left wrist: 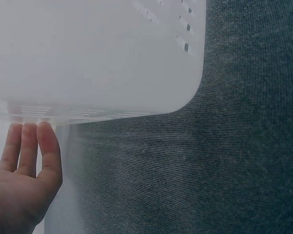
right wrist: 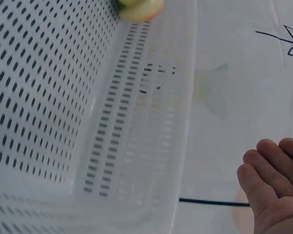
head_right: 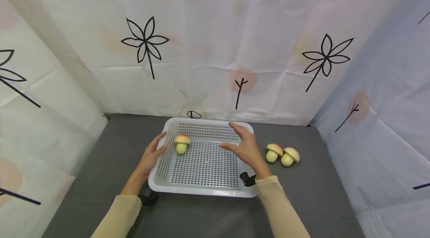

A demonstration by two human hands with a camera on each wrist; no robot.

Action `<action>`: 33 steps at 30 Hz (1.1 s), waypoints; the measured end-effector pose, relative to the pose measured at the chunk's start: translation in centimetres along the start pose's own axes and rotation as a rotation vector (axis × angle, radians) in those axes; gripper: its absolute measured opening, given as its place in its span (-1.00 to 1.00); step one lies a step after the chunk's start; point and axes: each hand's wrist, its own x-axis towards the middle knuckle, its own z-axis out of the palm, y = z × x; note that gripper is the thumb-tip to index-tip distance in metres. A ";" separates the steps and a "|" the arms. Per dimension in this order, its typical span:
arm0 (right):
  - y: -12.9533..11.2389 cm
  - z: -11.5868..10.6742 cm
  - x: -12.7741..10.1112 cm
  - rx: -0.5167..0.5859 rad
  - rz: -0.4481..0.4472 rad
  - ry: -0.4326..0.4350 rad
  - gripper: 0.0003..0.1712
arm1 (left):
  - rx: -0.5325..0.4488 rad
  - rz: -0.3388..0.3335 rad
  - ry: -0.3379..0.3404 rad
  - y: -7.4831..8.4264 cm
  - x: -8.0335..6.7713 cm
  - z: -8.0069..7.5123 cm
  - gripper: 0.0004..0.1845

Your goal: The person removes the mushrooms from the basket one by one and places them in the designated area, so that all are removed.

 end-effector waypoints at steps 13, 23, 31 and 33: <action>-0.6 4.5 2.3 -0.006 0.086 -0.080 -0.02 | -0.017 -0.001 -0.002 -0.2 0.1 -0.1 -0.39; -0.5 7.3 4.2 0.028 0.107 -0.125 -0.03 | -0.018 0.001 -0.007 -0.1 0.1 -0.1 -0.39; -0.3 9.9 5.5 0.004 0.118 -0.161 -0.01 | -0.001 0.004 -0.001 -0.1 0.0 0.0 -0.38; -0.3 10.6 5.8 0.000 0.120 -0.169 -0.01 | -0.001 0.006 -0.005 -0.2 0.1 0.0 -0.38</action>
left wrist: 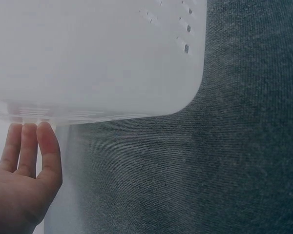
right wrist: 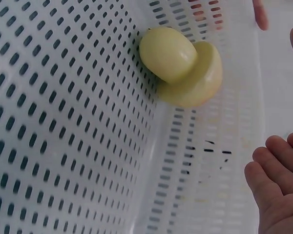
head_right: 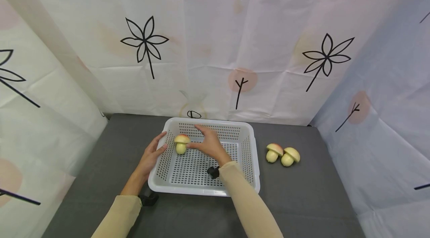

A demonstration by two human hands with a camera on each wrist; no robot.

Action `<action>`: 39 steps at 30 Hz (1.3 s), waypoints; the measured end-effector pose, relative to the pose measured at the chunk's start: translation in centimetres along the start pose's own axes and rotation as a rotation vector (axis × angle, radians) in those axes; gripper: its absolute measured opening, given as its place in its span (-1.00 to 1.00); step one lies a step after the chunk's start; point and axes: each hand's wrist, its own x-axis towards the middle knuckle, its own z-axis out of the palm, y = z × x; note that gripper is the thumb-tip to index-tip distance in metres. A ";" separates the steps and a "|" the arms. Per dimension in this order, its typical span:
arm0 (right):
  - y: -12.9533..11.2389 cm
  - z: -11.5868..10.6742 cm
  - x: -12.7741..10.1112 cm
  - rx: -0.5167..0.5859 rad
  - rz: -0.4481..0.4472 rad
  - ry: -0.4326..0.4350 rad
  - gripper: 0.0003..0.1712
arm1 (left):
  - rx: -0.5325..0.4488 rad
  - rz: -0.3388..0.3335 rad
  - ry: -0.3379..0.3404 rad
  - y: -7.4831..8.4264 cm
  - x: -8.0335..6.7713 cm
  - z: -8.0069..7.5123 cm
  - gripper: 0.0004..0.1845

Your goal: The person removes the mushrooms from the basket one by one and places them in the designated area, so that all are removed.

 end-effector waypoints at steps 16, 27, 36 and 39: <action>0.4 3.2 1.7 -0.022 0.020 -0.051 0.03 | -0.017 0.000 -0.011 0.0 -0.1 0.0 -0.37; 0.5 4.8 2.1 -0.028 0.053 -0.091 0.05 | -0.014 -0.003 -0.005 0.1 -0.1 0.0 -0.38; 1.0 5.4 2.3 -0.050 -0.009 -0.120 0.03 | -0.008 -0.001 -0.005 0.1 -0.1 -0.1 -0.38; 1.1 5.6 2.4 -0.061 -0.001 -0.135 0.05 | -0.009 -0.006 -0.010 0.2 -0.1 0.0 -0.38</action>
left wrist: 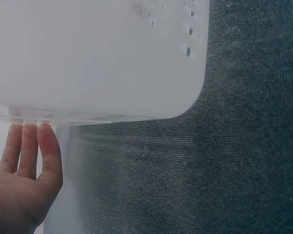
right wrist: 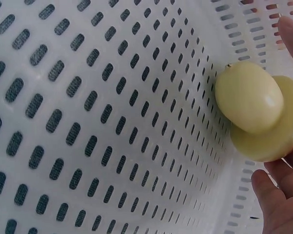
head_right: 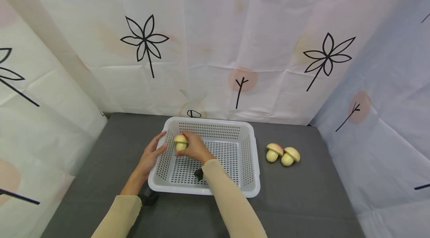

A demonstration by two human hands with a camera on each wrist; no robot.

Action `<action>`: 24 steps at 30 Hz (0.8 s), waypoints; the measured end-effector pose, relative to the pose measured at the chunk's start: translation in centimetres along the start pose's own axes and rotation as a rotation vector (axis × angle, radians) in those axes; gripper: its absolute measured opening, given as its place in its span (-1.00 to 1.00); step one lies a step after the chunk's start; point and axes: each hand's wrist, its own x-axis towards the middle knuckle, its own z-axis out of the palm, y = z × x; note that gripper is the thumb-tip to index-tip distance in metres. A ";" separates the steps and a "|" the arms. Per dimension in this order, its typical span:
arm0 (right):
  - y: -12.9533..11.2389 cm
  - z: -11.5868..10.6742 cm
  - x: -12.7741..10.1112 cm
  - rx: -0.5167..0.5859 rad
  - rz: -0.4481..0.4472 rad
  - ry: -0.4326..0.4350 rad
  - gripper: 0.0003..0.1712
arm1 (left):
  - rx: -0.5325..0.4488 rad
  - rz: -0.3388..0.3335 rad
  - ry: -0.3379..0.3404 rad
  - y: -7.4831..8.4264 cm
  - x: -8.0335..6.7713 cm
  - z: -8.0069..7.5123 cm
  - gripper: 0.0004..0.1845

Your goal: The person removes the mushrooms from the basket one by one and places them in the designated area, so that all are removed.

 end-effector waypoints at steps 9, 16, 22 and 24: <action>-0.3 0.2 0.2 -0.063 -0.025 -0.014 0.10 | 0.010 0.001 0.007 0.0 0.0 0.0 -0.38; -0.5 0.2 0.2 -0.134 -0.012 -0.049 0.11 | 0.017 0.003 0.005 -0.1 0.0 -0.1 -0.37; -0.5 0.3 0.1 -0.158 0.002 -0.061 0.12 | 0.017 0.010 0.006 -0.1 0.1 -0.1 -0.38; -0.5 0.3 0.0 -0.167 0.006 -0.061 0.13 | 0.020 0.013 0.007 -0.1 0.1 -0.1 -0.37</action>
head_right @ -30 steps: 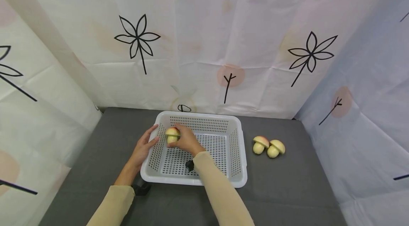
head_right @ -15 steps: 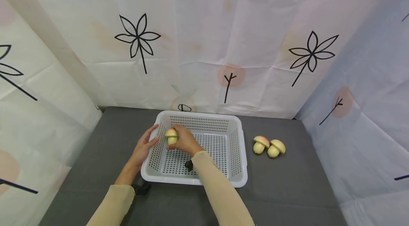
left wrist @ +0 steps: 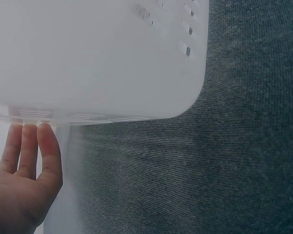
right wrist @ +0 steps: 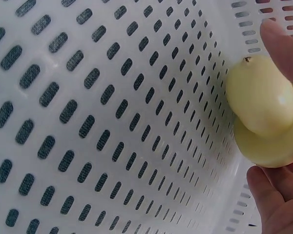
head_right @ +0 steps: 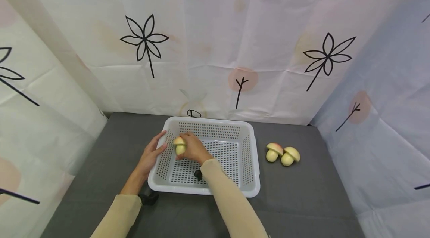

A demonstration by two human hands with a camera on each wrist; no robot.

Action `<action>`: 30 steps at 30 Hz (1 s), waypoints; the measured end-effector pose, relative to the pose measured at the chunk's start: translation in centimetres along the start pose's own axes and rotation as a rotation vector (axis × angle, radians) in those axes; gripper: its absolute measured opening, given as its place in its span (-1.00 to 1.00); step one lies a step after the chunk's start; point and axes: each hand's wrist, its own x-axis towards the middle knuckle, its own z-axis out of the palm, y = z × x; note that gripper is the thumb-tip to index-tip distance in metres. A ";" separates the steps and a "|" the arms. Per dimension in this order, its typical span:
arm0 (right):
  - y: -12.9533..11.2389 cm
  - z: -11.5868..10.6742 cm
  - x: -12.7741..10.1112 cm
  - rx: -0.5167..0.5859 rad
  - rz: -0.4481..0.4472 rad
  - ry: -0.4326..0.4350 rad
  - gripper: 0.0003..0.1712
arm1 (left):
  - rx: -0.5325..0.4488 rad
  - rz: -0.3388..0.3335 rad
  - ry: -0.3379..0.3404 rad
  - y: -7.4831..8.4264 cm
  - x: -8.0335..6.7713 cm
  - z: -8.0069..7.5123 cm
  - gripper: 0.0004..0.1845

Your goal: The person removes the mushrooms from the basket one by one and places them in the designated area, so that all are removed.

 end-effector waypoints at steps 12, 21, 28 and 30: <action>0.2 0.0 0.0 0.042 0.028 0.014 0.12 | 0.011 0.006 -0.008 -0.1 -0.1 0.1 -0.37; 0.3 -0.3 -0.3 0.131 0.046 0.040 0.03 | 0.015 0.003 -0.003 -0.1 -0.1 0.0 -0.35; 0.6 -1.1 -0.7 0.191 0.039 0.088 -0.01 | 0.010 -0.019 0.011 0.2 -0.1 0.1 -0.38; 0.5 -1.4 -0.9 0.219 0.042 0.094 -0.05 | 0.017 -0.021 0.010 0.2 -0.1 0.1 -0.38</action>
